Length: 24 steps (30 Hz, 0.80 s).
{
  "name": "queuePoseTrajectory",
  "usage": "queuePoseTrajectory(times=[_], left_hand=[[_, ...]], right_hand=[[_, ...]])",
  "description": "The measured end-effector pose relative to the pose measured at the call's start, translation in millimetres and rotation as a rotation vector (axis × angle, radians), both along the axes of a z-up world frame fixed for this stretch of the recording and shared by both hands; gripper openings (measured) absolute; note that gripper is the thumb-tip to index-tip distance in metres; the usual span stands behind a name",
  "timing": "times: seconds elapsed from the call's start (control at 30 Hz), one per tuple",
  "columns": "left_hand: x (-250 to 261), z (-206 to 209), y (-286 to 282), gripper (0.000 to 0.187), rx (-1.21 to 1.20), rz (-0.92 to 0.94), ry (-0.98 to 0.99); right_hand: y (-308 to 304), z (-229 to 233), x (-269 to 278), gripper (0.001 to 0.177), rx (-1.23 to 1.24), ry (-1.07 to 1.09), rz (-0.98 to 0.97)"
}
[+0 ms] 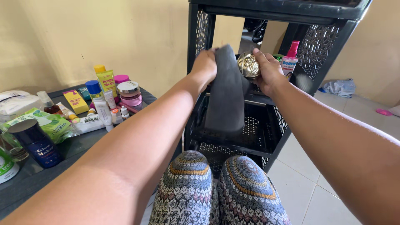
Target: The person sits on the floor and wipes several cosmetic containers with a yellow cloth, then places them on a black metal shelf. They handle bottles, jars, and tubes one at a time, arranging them on the shelf.
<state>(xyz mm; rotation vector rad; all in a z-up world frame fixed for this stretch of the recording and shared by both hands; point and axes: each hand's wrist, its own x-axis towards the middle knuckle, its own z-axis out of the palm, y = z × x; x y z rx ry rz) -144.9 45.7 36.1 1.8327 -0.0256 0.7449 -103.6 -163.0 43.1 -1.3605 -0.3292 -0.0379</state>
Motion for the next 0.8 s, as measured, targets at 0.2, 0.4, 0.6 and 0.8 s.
queuePoseTrajectory(times=[0.2, 0.4, 0.6, 0.8], left_hand=[[-6, 22, -37, 0.079, -0.275, -0.214, 0.024], [-29, -21, -58, 0.06, 0.555, 0.006, -0.318], [-22, -44, -62, 0.058, 0.811, 0.338, -0.581], [-27, -29, -58, 0.076, 0.356, 0.162, 0.059]], right_hand=[[7, -15, 12, 0.047, -0.01, -0.021, 0.06], [7, -29, 22, 0.056, -0.005, 0.091, -0.146], [5, -35, 35, 0.063, 0.057, 0.083, -0.157], [8, -39, 42, 0.066, -0.029, 0.069, -0.218]])
